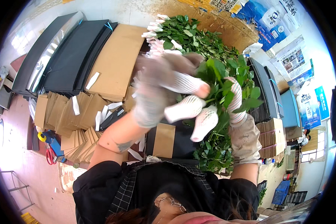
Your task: The person picks up individual roses from a large pile, places them one at a time into a black foam holder to create a row, and then uses a hand stapler to secure the arrangement.
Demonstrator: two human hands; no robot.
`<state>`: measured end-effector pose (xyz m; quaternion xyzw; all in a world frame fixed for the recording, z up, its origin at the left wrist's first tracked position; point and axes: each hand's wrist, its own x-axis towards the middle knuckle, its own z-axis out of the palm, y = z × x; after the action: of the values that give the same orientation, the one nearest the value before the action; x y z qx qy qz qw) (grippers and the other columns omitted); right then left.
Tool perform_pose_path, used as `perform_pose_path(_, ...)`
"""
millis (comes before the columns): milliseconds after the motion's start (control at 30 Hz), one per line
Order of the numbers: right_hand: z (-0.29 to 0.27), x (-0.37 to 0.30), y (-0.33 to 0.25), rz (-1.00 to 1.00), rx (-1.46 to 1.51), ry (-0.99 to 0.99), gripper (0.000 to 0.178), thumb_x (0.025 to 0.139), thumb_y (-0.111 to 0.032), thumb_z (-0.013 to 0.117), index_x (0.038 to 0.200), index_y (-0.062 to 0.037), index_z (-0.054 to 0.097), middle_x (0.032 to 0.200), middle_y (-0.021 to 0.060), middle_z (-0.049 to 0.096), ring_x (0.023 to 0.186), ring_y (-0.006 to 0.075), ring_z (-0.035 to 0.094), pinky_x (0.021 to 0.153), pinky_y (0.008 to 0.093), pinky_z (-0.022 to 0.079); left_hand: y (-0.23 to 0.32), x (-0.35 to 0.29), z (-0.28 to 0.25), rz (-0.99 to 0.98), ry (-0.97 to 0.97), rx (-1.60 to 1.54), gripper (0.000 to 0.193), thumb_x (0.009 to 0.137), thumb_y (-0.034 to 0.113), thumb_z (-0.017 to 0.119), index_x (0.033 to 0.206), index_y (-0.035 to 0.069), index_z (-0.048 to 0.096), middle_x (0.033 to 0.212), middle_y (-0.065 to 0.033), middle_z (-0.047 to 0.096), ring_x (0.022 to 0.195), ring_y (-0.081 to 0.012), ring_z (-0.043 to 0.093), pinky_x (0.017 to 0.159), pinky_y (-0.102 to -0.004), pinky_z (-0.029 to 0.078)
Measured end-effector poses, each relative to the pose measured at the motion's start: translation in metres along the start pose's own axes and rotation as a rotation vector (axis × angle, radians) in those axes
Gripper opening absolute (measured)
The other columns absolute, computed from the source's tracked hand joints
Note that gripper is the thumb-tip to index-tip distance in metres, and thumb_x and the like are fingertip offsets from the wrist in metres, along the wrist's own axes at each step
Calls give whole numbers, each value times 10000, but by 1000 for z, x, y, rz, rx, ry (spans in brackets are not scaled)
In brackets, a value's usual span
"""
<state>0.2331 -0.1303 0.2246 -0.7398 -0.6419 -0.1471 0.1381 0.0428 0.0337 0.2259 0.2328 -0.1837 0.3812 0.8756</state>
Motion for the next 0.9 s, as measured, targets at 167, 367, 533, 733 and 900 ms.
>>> perform_pose_path(167, 32, -3, 41, 100, 277, 135, 454, 535, -278, 742, 909, -51, 622, 858, 133, 604, 821, 356, 583, 752, 405, 461, 22, -13, -44, 164, -370, 290, 442, 875, 539, 548, 977, 126, 666, 772, -22, 651, 688, -190, 660, 626, -335, 540)
perform_pose_path(367, 28, 2, 21, -78, 121, 303, 162, 712, -133, 642, 835, -29, 622, 775, 116, 610, 729, 312, 591, 638, 383, 454, 29, -51, -20, 212, -131, 785, 102, 823, 52, 612, 897, -2, 658, 855, -106, 674, 712, -153, 645, 601, -263, 523)
perform_pose_path(533, 12, 6, 23, -104, 97, 161, 353, 615, -215, 682, 926, -60, 620, 851, 135, 607, 833, 357, 573, 766, 424, 454, 90, -99, -13, -74, 180, 701, 346, 888, 331, 484, 891, -2, 579, 801, -102, 630, 666, -155, 617, 513, -248, 496)
perform_pose_path(733, 32, -1, 4, -253, -66, 310, 281, 644, -154, 696, 894, -38, 641, 842, 123, 632, 787, 316, 599, 719, 398, 467, 45, -108, 46, -757, 328, 917, 544, 896, 527, 517, 697, 25, 586, 465, -20, 445, 397, -71, 425, 394, -215, 328)
perform_pose_path(900, 38, -6, -4, -278, -26, 282, 306, 602, -157, 694, 881, -51, 624, 872, 132, 608, 851, 360, 575, 774, 419, 460, 38, -133, 35, -730, 423, 551, 355, 877, 350, 604, 797, 4, 602, 562, -38, 529, 412, -111, 477, 378, -234, 351)
